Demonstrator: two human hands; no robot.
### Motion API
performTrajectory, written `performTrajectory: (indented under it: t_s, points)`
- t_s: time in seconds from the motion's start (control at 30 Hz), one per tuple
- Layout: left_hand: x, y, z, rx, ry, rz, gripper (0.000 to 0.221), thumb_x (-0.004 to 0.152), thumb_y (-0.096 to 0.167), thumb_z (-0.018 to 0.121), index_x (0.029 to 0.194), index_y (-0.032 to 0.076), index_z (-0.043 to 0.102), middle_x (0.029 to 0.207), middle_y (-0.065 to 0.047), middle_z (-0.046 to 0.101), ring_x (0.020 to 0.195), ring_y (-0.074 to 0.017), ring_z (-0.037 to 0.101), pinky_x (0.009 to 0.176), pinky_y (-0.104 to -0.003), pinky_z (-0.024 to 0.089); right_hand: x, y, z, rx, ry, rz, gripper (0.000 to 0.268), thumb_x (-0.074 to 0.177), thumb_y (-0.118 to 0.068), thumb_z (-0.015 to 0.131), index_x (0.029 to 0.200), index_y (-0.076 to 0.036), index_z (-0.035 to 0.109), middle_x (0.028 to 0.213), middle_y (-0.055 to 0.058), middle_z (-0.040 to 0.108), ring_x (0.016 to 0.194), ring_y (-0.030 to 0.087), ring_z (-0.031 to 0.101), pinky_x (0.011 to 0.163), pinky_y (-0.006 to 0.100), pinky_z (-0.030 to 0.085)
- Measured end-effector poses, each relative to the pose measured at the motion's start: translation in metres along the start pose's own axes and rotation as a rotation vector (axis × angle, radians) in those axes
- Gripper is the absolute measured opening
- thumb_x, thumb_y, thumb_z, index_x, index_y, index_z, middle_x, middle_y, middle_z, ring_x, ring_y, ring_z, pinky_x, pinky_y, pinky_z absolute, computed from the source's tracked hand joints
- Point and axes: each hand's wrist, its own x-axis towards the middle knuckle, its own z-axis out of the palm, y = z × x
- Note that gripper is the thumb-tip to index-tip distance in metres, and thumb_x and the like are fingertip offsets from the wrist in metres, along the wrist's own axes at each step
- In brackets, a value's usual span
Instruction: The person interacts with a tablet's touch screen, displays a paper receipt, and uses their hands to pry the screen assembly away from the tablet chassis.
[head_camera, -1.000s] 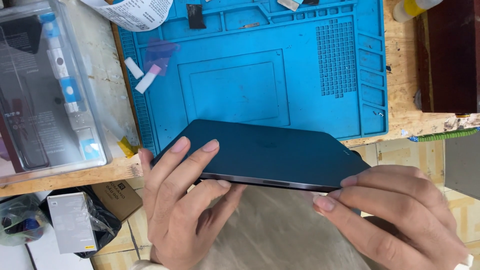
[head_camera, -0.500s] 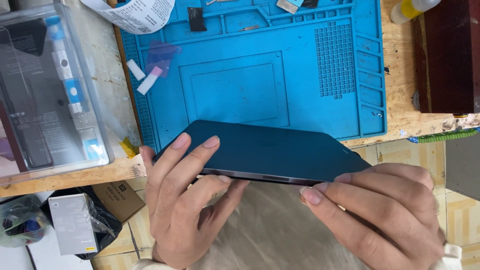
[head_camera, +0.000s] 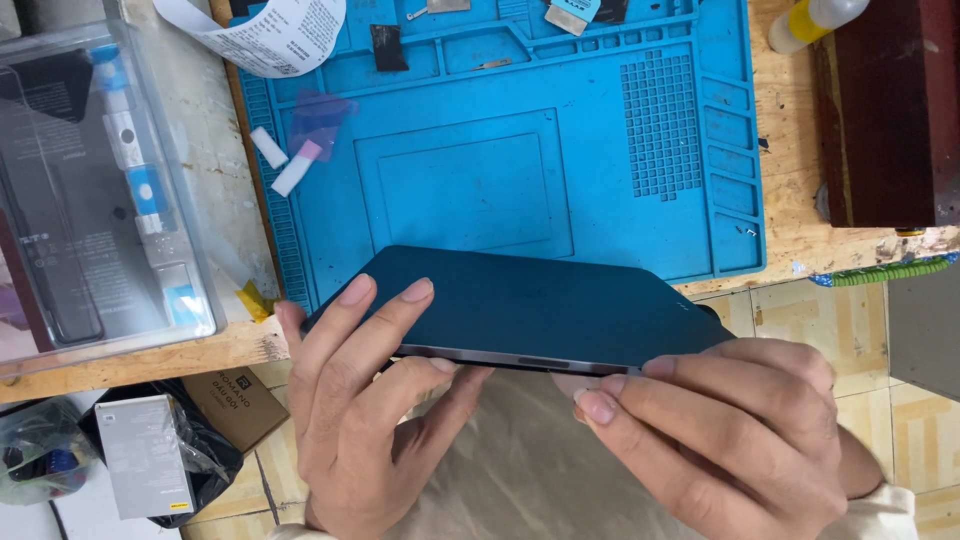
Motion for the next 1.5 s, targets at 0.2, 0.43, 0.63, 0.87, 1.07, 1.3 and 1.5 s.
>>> performTrajectory:
  t_s: [0.2,0.43,0.63,0.87,1.07,1.3,1.5]
  points:
    - [0.000,0.003,0.001,-0.009,0.007,-0.029,0.020,0.073,0.020,0.067,0.077,0.014,0.048,0.105,-0.009,0.055,0.110,-0.0296,0.044,0.103,-0.047,0.019,-0.006,-0.016,-0.028,0.183,-0.060,0.488,0.008,0.069,-0.009,0.052,0.075,-0.009,0.056,0.076,0.003,0.055,0.077,0.016,0.052,0.070,0.024,0.051]
    - [-0.005,-0.002,-0.002,0.027,-0.108,-0.074,0.024,0.070,0.023,0.069,0.078,0.016,0.048,0.111,-0.006,0.050,0.116,-0.0266,0.036,0.105,-0.043,0.021,-0.047,0.035,-0.054,0.210,-0.342,0.233,0.019,0.067,-0.018,0.059,0.084,-0.013,0.056,0.077,-0.001,0.060,0.073,0.018,0.059,0.070,0.027,0.051]
    - [-0.006,-0.009,-0.003,0.053,-0.138,-0.028,0.030,0.068,0.024,0.072,0.081,0.014,0.047,0.112,-0.009,0.051,0.118,-0.0286,0.036,0.105,-0.044,0.022,-0.041,0.032,-0.051,0.154,-0.223,0.237,0.017,0.070,-0.011,0.063,0.085,-0.010,0.054,0.082,0.002,0.054,0.077,0.017,0.056,0.069,0.025,0.050]
    - [-0.007,-0.014,-0.002,0.060,-0.125,0.004,0.030,0.068,0.026,0.072,0.080,0.015,0.046,0.111,-0.010,0.052,0.117,-0.0299,0.037,0.106,-0.043,0.021,-0.043,0.035,-0.052,0.139,-0.219,0.211,0.016,0.071,-0.011,0.061,0.085,-0.008,0.055,0.082,0.003,0.054,0.076,0.018,0.053,0.067,0.025,0.049]
    - [-0.014,-0.026,0.000,0.079,-0.113,0.044,0.033,0.062,0.029,0.074,0.077,0.017,0.048,0.107,-0.012,0.055,0.115,-0.0321,0.041,0.102,-0.044,0.030,-0.051,0.052,-0.051,0.113,-0.179,0.063,0.013,0.071,-0.010,0.060,0.083,-0.005,0.056,0.076,0.007,0.053,0.067,0.019,0.051,0.061,0.026,0.048]
    - [-0.016,-0.024,0.003,0.087,-0.069,0.011,0.033,0.062,0.030,0.074,0.077,0.017,0.047,0.105,-0.013,0.056,0.117,-0.0324,0.039,0.109,-0.045,0.019,-0.046,0.045,-0.040,0.119,-0.026,0.124,0.011,0.066,-0.010,0.065,0.072,-0.006,0.056,0.066,0.006,0.055,0.057,0.016,0.050,0.056,0.025,0.048]
    - [-0.010,-0.016,0.000,0.083,-0.108,-0.011,0.032,0.064,0.024,0.074,0.076,0.015,0.046,0.109,-0.011,0.054,0.118,-0.0312,0.037,0.108,-0.044,0.019,-0.032,0.020,-0.031,0.066,0.026,0.311,0.006,0.067,-0.009,0.062,0.073,-0.009,0.058,0.067,0.002,0.055,0.064,0.017,0.047,0.060,0.025,0.044]
